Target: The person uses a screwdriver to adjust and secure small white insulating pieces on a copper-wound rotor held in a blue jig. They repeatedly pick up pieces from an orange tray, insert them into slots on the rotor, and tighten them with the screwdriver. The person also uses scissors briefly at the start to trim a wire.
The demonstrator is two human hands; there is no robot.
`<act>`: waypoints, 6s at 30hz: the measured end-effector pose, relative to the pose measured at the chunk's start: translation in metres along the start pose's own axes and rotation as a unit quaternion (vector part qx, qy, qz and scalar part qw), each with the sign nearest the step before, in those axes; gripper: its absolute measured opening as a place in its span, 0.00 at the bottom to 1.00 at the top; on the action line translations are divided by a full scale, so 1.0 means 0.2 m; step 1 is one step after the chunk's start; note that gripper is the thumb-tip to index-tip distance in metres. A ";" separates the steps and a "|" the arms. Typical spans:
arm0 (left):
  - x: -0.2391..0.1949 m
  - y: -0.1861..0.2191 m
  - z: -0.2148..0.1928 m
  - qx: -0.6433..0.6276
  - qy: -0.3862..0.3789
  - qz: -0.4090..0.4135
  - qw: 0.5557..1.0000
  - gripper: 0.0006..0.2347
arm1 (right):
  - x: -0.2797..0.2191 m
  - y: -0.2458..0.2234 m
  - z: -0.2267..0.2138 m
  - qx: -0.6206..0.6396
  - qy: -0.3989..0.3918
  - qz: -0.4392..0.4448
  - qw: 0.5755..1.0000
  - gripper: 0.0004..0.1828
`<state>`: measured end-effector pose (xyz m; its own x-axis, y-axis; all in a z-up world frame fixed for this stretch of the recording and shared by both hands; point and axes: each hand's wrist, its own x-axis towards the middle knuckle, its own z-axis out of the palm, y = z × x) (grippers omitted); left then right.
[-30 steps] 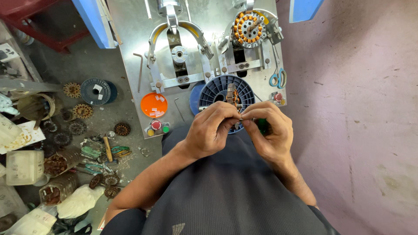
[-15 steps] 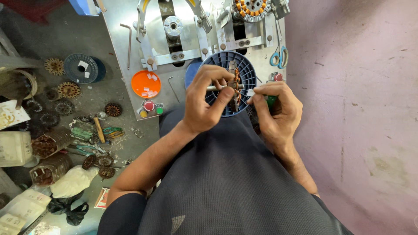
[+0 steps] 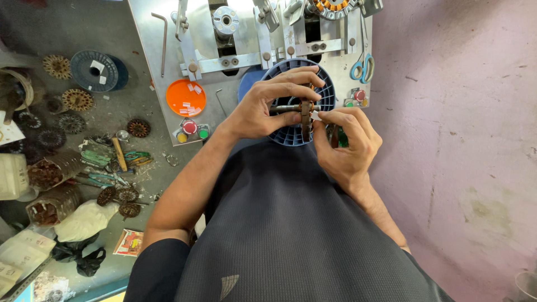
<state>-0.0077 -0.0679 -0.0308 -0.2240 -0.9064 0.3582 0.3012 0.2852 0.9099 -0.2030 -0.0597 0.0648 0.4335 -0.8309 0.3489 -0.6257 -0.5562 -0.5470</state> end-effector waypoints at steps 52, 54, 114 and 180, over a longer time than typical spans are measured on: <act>-0.02 -0.11 0.04 -0.096 0.063 0.008 0.993 0.21 | 0.16 0.28 -0.04 0.335 -0.213 0.257 0.881 0.18; -0.03 -0.10 0.03 -0.085 0.055 0.013 0.995 0.21 | 0.19 0.30 -0.10 0.448 -0.147 0.266 0.841 0.19; 0.03 -0.07 -0.03 -0.061 0.009 0.004 0.998 0.16 | 0.14 0.09 -0.10 0.241 -0.022 0.049 0.969 0.31; -0.01 0.31 0.24 0.181 0.126 0.083 0.972 0.05 | 0.07 -0.06 -0.08 0.105 0.000 -0.055 0.993 0.09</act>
<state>-0.0332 -0.0321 0.0356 0.0478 -0.8729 0.4855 -0.0428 0.4838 0.8741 -0.1995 -0.0647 0.0878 0.4925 -0.7646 0.4156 -0.4247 -0.6280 -0.6521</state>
